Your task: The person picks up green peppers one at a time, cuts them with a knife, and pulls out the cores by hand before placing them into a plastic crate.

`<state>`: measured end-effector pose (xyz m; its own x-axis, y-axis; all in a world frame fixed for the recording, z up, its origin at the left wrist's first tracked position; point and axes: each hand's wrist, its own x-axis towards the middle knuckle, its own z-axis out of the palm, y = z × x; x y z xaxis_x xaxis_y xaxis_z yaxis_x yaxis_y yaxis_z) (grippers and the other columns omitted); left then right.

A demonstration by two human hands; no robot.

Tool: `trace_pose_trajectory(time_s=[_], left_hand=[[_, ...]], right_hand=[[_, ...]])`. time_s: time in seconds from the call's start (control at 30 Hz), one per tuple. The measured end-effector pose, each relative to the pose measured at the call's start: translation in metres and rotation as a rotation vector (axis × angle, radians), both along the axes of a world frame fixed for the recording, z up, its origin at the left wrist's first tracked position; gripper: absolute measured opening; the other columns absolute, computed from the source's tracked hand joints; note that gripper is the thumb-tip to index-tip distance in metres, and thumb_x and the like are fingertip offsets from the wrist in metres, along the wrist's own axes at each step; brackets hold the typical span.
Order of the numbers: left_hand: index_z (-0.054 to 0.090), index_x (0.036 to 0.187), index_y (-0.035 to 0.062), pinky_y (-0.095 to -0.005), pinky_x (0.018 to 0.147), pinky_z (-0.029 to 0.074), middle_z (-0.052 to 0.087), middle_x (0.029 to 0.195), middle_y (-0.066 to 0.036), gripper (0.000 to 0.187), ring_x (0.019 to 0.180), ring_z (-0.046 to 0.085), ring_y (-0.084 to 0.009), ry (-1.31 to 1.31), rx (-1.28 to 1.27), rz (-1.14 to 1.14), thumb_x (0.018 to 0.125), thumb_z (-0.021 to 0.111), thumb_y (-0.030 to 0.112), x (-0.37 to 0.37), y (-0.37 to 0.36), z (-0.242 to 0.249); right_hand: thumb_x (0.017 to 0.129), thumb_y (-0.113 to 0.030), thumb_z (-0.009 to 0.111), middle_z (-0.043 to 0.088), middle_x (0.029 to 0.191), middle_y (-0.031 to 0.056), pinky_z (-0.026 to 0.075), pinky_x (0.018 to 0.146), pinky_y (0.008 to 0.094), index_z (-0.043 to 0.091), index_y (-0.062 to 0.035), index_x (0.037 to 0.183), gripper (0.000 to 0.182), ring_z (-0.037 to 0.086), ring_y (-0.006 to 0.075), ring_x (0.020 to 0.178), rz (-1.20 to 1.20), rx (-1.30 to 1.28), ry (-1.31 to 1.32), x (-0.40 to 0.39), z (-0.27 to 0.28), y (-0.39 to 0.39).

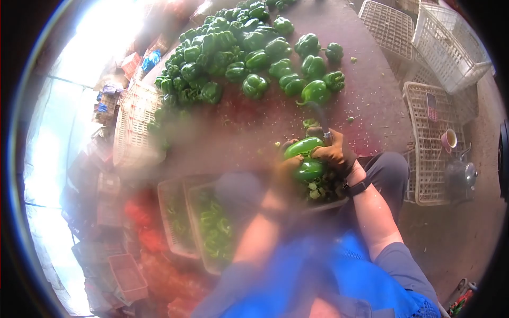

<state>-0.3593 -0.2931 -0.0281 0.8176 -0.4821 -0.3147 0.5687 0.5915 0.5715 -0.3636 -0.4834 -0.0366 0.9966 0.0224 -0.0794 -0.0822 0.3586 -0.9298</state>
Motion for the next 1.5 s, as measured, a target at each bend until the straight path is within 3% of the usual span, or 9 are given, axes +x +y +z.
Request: trace_pose_trajectory(time_s=[0.2,0.4,0.5,0.6,0.7,0.9,1.1,1.33,1.5], left_hand=[[0.04,0.142,-0.0095,-0.0415,0.1,0.053,0.059,0.13,-0.02,0.067,0.115,0.063,-0.0296,0.06,-0.176,-0.117,0.086,0.065,0.017,-0.007,0.002,-0.005],[0.041,0.142,-0.0078,-0.0424,0.106,0.048,0.057,0.133,-0.021,0.067,0.119,0.061,-0.0307,0.066,-0.264,-0.137,0.086,0.067,0.018,-0.008,0.003,-0.013],[0.041,0.142,-0.0073,-0.043,0.108,0.046,0.057,0.134,-0.022,0.067,0.121,0.06,-0.0318,0.121,-0.277,-0.132,0.086,0.067,0.018,-0.013,0.003,-0.005],[0.041,0.142,-0.0065,-0.0451,0.109,0.046,0.056,0.134,-0.022,0.066,0.122,0.059,-0.0331,0.091,-0.358,-0.14,0.087,0.066,0.018,-0.014,0.004,-0.001],[0.042,0.141,-0.0062,-0.0466,0.105,0.049,0.058,0.131,-0.022,0.065,0.119,0.061,-0.0338,0.056,-0.303,-0.09,0.087,0.067,0.019,-0.012,-0.002,-0.005],[0.047,0.138,-0.004,-0.0418,0.092,0.058,0.064,0.121,-0.019,0.051,0.105,0.068,-0.0298,0.006,0.007,0.18,0.09,0.062,0.01,-0.018,-0.002,-0.044],[0.056,0.129,0.0022,-0.0358,0.086,0.059,0.066,0.117,-0.014,0.036,0.1,0.067,-0.0235,-0.099,0.333,0.287,0.093,0.053,-0.001,-0.019,-0.01,-0.057],[0.054,0.131,-0.0025,-0.046,0.095,0.056,0.064,0.122,-0.019,0.042,0.106,0.066,-0.0323,0.159,0.056,0.2,0.092,0.056,0.011,-0.017,-0.008,-0.041],[0.051,0.133,-0.0037,-0.0511,0.098,0.054,0.063,0.123,-0.021,0.046,0.108,0.066,-0.0367,0.155,-0.038,0.206,0.091,0.057,0.014,-0.015,-0.013,-0.04]], right_hand=[[0.075,-0.001,0.077,0.07,0.098,0.0042,0.054,0.08,0.0263,0.062,0.0026,0.118,0.046,0.066,0.0112,0.086,-0.011,0.047,0.068,0.0,0.001,0.008],[0.081,0.0,0.073,0.07,0.097,0.0051,0.054,0.077,0.0257,0.063,0.0035,0.114,0.035,0.067,0.0109,0.086,-0.027,-0.309,-0.402,0.004,-0.023,0.007],[0.082,-0.001,0.073,0.07,0.101,0.0055,0.054,0.075,0.024,0.064,0.0027,0.112,0.031,0.067,0.0099,0.085,0.042,0.028,-0.081,0.002,-0.021,0.008],[0.082,-0.001,0.073,0.07,0.1,0.0051,0.054,0.073,0.0235,0.065,0.0021,0.11,0.029,0.067,0.0092,0.084,0.034,-0.157,-0.297,0.004,-0.034,0.007],[0.081,-0.001,0.074,0.071,0.094,0.0042,0.054,0.07,0.0248,0.065,0.0014,0.108,0.028,0.067,0.0098,0.079,-0.044,0.128,-0.038,0.005,-0.035,0.015],[0.075,-0.006,0.075,0.071,0.085,0.0031,0.054,0.065,0.0269,0.066,-0.0003,0.104,0.032,0.065,0.0106,0.072,-0.127,0.044,0.175,0.007,-0.021,0.022],[0.07,-0.016,0.075,0.069,0.079,0.0028,0.053,0.064,0.028,0.068,-0.0015,0.102,0.037,0.062,0.0093,0.071,-0.19,-0.367,0.155,0.008,-0.032,0.025],[0.077,-0.001,0.075,0.07,0.09,0.0017,0.055,0.069,0.0265,0.066,0.0013,0.107,0.031,0.065,0.0098,0.077,-0.26,0.106,0.133,0.007,-0.028,0.023],[0.08,-0.003,0.076,0.07,0.089,0.0028,0.054,0.07,0.0252,0.068,-0.0005,0.106,0.027,0.064,0.0088,0.077,-0.388,-0.251,-0.261,0.01,-0.057,0.021]])
